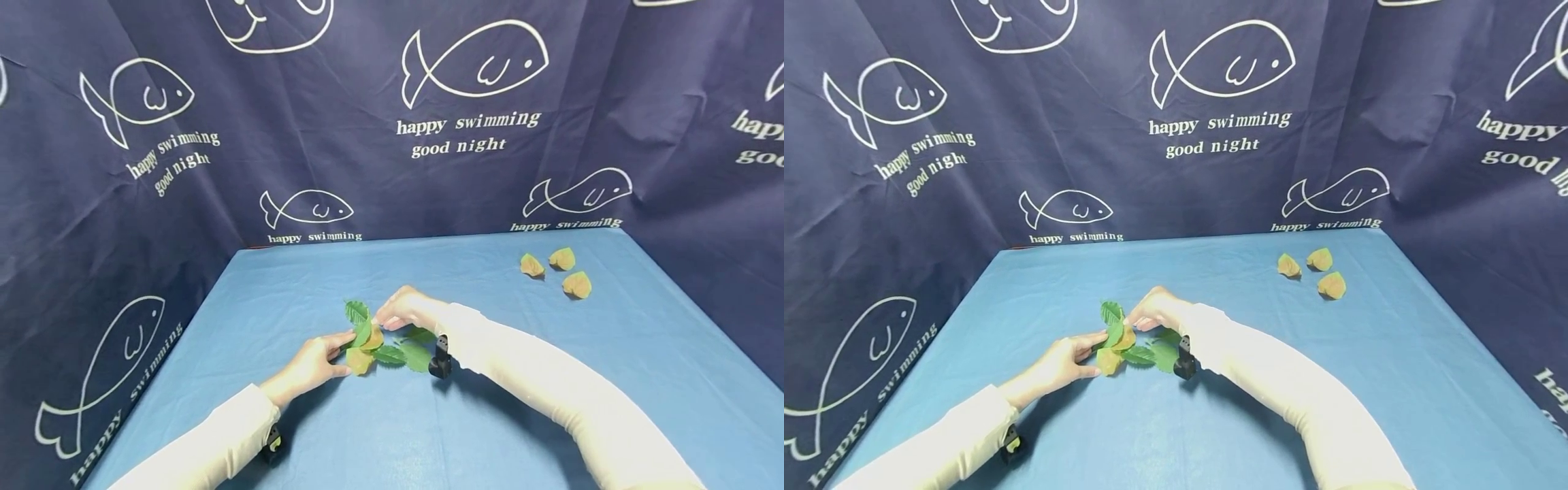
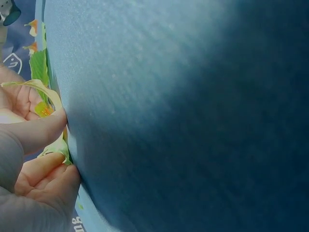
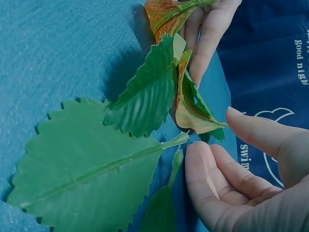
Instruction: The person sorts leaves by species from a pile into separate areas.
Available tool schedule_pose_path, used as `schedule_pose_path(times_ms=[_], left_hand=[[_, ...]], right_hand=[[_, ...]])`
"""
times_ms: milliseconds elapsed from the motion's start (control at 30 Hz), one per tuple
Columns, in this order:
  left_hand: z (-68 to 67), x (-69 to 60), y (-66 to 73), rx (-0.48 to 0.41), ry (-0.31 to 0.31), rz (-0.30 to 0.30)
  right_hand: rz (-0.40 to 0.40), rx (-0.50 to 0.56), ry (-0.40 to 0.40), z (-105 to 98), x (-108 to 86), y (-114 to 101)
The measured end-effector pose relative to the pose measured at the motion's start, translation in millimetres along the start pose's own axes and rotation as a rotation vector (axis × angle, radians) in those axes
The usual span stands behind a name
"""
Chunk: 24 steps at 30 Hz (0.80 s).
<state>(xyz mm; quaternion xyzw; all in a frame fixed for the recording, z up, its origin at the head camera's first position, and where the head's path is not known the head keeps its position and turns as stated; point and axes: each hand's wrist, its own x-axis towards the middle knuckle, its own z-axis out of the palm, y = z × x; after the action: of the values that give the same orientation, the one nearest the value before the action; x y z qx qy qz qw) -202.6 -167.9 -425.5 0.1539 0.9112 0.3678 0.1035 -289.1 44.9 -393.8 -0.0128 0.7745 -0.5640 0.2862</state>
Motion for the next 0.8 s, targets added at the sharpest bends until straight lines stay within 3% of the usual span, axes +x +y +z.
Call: schedule_pose_path(times_ms=[167,467,667,800], left_hand=[[2.9,-0.2,-2.8,0.009,-0.006,-0.001],[2.6,1.2,-4.8,0.002,-0.006,0.009],[1.6,1.3,-3.9,0.013,-0.004,0.006],[0.6,2.0,-1.9,0.01,-0.004,0.015]], right_hand=[[0.0,0.001,0.006,2,2.7,6],[-0.019,-0.177,0.024,7,-0.3,8],[-0.004,-0.273,0.088,13,-3.2,3],[-0.03,-0.213,0.097,12,-1.0,5]])
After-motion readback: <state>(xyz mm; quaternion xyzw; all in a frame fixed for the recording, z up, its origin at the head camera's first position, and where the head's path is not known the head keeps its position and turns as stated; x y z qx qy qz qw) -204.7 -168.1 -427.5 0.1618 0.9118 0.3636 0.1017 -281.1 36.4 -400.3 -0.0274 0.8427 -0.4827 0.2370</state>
